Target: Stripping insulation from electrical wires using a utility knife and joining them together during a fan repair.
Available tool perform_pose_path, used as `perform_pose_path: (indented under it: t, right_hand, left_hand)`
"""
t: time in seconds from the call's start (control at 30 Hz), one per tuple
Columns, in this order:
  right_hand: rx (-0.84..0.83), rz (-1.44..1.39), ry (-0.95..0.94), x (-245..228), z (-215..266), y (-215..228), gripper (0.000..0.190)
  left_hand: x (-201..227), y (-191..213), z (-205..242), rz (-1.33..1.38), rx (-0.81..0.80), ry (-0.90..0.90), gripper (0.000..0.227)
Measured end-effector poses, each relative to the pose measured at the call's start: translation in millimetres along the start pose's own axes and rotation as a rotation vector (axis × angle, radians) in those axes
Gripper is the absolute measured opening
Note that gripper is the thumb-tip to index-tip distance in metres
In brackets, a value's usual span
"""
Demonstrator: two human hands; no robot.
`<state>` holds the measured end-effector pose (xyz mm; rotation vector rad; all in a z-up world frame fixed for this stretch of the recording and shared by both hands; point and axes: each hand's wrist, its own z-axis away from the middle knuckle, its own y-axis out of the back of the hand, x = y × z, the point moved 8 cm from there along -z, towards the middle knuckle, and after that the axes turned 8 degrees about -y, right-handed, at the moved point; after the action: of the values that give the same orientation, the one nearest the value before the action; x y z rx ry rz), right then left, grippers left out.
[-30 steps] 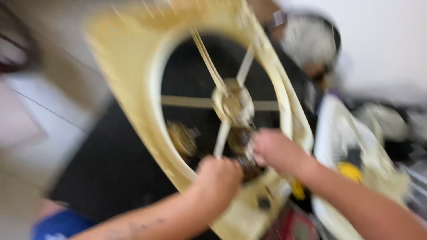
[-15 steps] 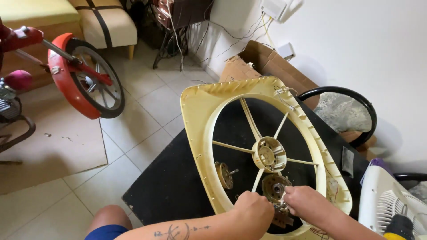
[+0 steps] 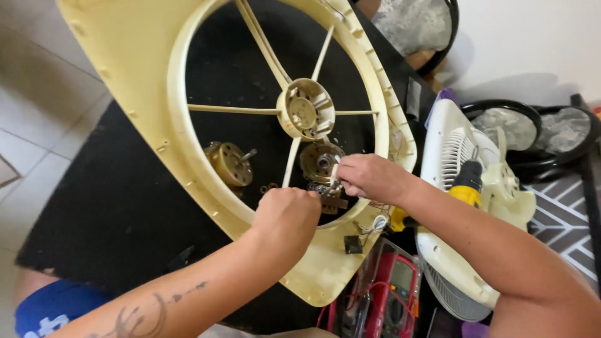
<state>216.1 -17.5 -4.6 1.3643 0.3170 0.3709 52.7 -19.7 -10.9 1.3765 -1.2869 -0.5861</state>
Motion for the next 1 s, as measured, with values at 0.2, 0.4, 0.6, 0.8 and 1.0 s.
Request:
perform_pose_path:
  t: [0.2,0.4,0.6,0.8,1.0]
  right_hand:
    - [0.064,-0.193,-0.099,6.1,-6.2,11.9,0.014]
    - [-0.016,-0.554,-0.835,7.5,24.6,9.5,0.018]
    - [0.106,-0.878,-1.281,-10.0,52.6,-15.6,0.032]
    - [0.409,-0.980,-1.391,-16.6,57.1,-39.7,0.020]
    - [0.503,-1.100,-1.424,-19.7,61.3,-43.2,0.019]
  left_hand:
    - [-0.9,9.6,-0.9,0.012,-0.046,-0.040,0.021]
    - [-5.2,13.1,-0.6,0.049,-0.130,-0.053,0.019]
    - [-14.6,11.4,0.6,0.150,-0.187,-0.036,0.018]
    - [-25.5,23.7,5.0,0.241,-0.313,0.004,0.019]
    - [-37.2,42.3,-11.9,0.298,-0.186,-0.007,0.019]
